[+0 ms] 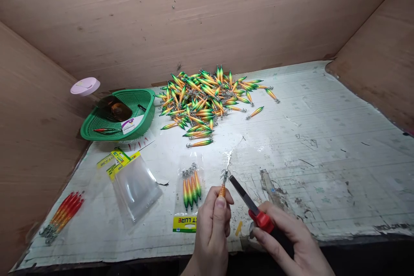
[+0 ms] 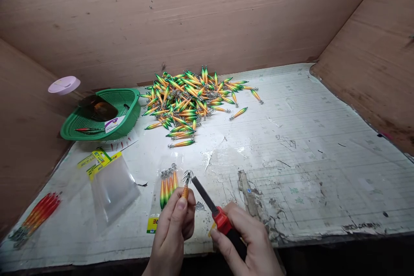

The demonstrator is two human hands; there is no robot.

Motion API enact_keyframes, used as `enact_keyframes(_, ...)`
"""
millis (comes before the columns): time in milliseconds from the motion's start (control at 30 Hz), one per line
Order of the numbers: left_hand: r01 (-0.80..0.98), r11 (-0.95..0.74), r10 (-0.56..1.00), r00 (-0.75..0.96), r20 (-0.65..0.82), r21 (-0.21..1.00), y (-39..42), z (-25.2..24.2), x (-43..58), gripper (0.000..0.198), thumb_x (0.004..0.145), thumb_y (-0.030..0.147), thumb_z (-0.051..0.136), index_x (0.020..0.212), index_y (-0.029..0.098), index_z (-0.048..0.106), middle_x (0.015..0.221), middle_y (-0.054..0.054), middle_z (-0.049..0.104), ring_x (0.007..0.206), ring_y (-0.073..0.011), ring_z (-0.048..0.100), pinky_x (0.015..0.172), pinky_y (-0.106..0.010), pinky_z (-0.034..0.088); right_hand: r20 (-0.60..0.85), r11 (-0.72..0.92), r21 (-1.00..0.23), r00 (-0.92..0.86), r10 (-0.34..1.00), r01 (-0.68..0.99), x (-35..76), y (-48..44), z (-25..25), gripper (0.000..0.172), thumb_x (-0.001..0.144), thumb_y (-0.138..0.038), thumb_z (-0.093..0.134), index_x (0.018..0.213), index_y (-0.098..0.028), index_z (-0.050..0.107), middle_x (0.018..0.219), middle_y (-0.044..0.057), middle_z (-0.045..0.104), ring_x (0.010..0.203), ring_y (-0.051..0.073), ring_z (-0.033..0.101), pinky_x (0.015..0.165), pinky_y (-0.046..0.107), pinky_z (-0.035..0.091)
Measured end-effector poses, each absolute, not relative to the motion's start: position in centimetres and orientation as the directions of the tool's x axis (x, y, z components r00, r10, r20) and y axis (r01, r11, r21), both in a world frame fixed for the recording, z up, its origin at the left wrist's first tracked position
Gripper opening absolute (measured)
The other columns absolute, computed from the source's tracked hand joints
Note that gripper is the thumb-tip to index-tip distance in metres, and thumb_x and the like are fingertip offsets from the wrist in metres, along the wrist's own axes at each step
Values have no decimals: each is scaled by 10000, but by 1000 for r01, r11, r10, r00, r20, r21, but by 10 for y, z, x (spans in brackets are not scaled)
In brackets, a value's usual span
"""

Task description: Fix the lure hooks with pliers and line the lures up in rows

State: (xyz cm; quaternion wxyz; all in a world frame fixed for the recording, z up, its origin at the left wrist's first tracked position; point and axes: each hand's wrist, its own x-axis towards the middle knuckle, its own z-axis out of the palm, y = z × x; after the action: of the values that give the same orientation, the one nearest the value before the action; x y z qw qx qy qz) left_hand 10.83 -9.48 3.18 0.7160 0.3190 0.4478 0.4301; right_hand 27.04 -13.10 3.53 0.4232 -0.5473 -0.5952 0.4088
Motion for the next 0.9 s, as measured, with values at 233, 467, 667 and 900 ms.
enact_keyframes(233,-541,443,892,185,-412,715,-81,40,107,440,834,597,683,806,202,491,549,125,233,449,-39,75,382,-134,134,-196,-196,-981,-47,979,11,269,-140,31,413,915,-587,564,742,-219,634,650,24,626,582,170,617,576,276,544)
enact_keyframes(467,-533,515,857,346,-383,672,-86,36,107,388,897,548,629,826,193,490,544,122,238,433,-32,84,384,-119,134,156,146,-896,-10,988,419,271,-125,32,172,942,-291,578,789,-224,620,821,43,650,746,185,663,626,243,565)
enact_keyframes(667,-623,648,761,559,-330,438,-77,34,104,345,905,448,638,771,205,432,517,130,206,409,-33,24,337,-103,109,240,192,-811,15,971,552,298,-118,21,151,948,-275,578,813,-226,625,895,50,637,797,173,663,655,223,565)
enact_keyframes(900,-641,702,712,640,-288,311,-77,35,101,315,889,447,676,828,194,497,511,130,255,403,-25,39,338,-86,136,289,-290,-513,480,828,808,400,-90,-13,357,851,-567,577,718,-238,611,806,100,589,742,258,598,563,380,430)
